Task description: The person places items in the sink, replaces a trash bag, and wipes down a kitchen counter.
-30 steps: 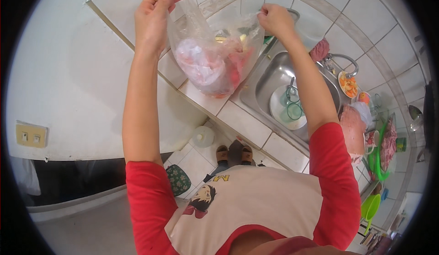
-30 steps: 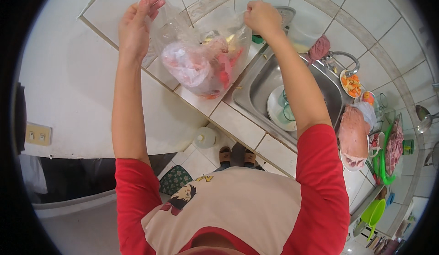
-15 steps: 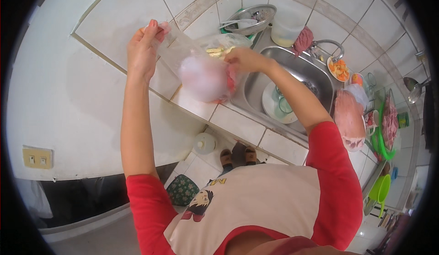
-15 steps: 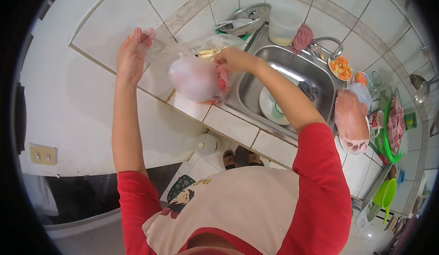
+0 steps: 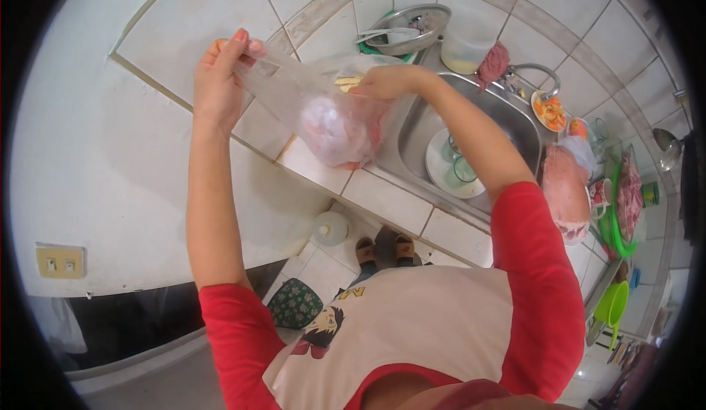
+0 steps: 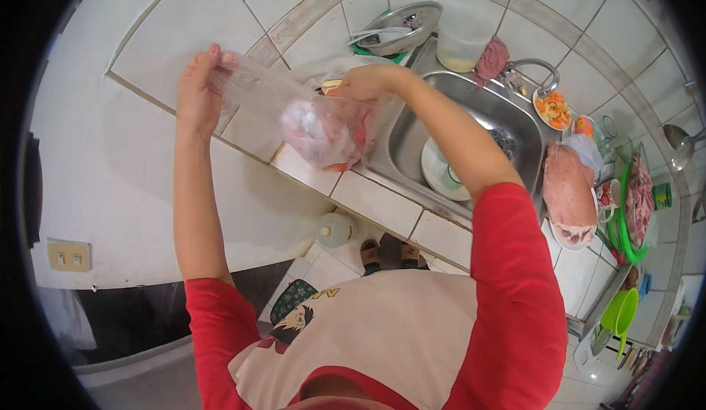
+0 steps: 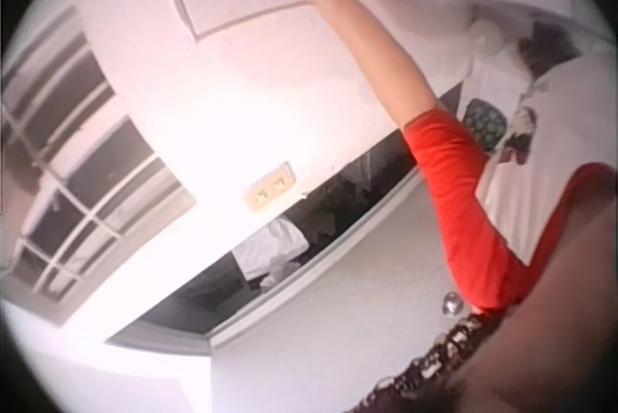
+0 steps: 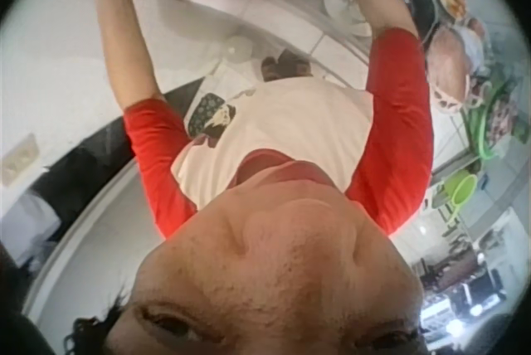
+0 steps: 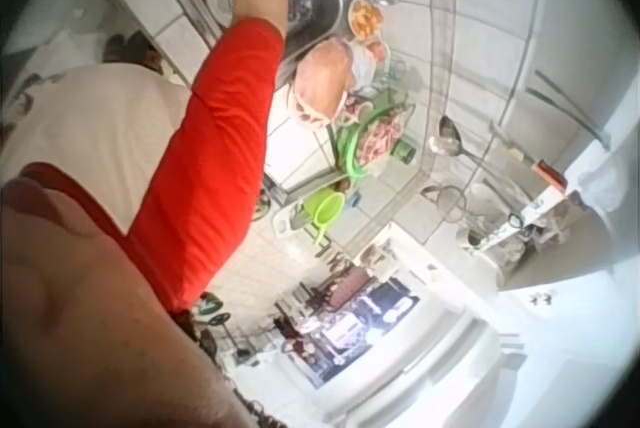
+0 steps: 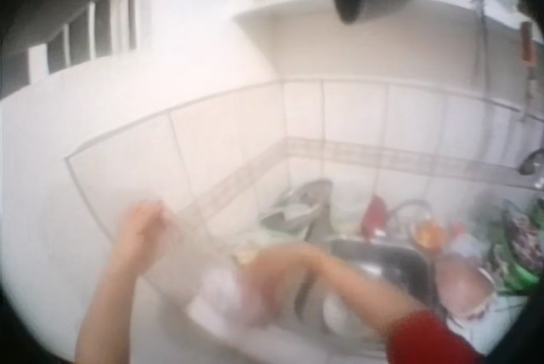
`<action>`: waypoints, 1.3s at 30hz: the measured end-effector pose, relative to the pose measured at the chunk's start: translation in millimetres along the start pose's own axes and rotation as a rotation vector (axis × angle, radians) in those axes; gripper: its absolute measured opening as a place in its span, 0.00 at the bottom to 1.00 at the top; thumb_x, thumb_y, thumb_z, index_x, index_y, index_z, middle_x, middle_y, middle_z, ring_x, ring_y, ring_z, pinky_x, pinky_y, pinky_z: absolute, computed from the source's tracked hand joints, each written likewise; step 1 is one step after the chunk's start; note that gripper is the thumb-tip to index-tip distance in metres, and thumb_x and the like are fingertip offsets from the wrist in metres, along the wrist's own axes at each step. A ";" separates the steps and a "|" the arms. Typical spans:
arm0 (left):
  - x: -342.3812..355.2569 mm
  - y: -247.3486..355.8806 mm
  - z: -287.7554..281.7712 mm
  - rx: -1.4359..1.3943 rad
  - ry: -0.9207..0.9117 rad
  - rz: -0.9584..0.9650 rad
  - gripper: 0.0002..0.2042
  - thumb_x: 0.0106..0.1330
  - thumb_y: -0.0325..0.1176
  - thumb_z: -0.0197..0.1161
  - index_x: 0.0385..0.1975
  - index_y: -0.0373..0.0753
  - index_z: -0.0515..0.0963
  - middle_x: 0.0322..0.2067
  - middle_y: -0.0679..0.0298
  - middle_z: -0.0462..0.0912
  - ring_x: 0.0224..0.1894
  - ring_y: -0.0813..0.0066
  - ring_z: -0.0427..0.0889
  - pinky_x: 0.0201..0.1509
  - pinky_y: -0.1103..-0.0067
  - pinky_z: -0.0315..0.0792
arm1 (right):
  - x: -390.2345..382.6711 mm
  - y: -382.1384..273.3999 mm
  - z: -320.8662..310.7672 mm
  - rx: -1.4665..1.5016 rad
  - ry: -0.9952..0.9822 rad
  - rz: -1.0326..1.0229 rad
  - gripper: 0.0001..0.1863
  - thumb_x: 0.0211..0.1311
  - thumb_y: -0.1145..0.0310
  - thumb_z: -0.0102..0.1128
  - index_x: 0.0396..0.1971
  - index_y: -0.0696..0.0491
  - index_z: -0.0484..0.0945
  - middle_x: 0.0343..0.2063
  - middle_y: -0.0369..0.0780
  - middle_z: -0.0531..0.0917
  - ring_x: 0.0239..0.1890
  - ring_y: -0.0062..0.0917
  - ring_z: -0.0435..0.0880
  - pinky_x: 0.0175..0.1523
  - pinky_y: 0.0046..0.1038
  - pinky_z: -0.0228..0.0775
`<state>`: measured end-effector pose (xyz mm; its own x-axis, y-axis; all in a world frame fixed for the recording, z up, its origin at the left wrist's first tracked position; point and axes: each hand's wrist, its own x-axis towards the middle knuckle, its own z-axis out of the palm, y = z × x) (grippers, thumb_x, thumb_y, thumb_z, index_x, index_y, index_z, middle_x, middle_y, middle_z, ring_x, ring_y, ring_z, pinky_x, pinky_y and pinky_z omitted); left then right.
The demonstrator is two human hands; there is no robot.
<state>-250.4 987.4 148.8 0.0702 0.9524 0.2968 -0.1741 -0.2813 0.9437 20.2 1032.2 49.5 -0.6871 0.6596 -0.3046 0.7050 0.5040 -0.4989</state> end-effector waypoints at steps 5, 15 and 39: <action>2.0 8.3 -18.0 -0.065 0.119 0.013 0.11 0.66 0.38 0.60 0.24 0.43 0.70 0.24 0.69 0.77 0.31 0.80 0.73 0.44 0.80 0.66 | -40.1 4.1 9.5 0.148 0.111 -0.166 0.19 0.53 0.53 0.63 0.37 0.53 0.83 0.32 0.43 0.85 0.37 0.31 0.83 0.43 0.31 0.72; 25.7 -14.8 16.3 0.262 -0.024 -0.049 0.15 0.67 0.45 0.58 0.23 0.44 0.68 0.18 0.76 0.62 0.22 0.85 0.63 0.36 0.81 0.67 | -35.9 30.0 -17.9 -1.387 0.318 -0.006 0.06 0.50 0.67 0.57 0.18 0.43 0.82 0.19 0.32 0.81 0.28 0.25 0.80 0.42 0.31 0.63; 29.5 -20.6 106.7 0.433 -0.232 0.017 0.12 0.66 0.39 0.59 0.43 0.38 0.73 0.19 0.77 0.67 0.19 0.90 0.61 0.25 0.87 0.60 | 27.0 69.9 65.7 -0.336 1.391 0.394 0.06 0.43 0.70 0.61 0.24 0.51 0.83 0.26 0.44 0.83 0.34 0.40 0.83 0.41 0.41 0.75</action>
<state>-139.9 1008.6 153.7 0.2963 0.9096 0.2913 0.2438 -0.3669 0.8977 39.4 1048.7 -46.9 0.1318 0.6743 0.7266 0.9413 0.1448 -0.3050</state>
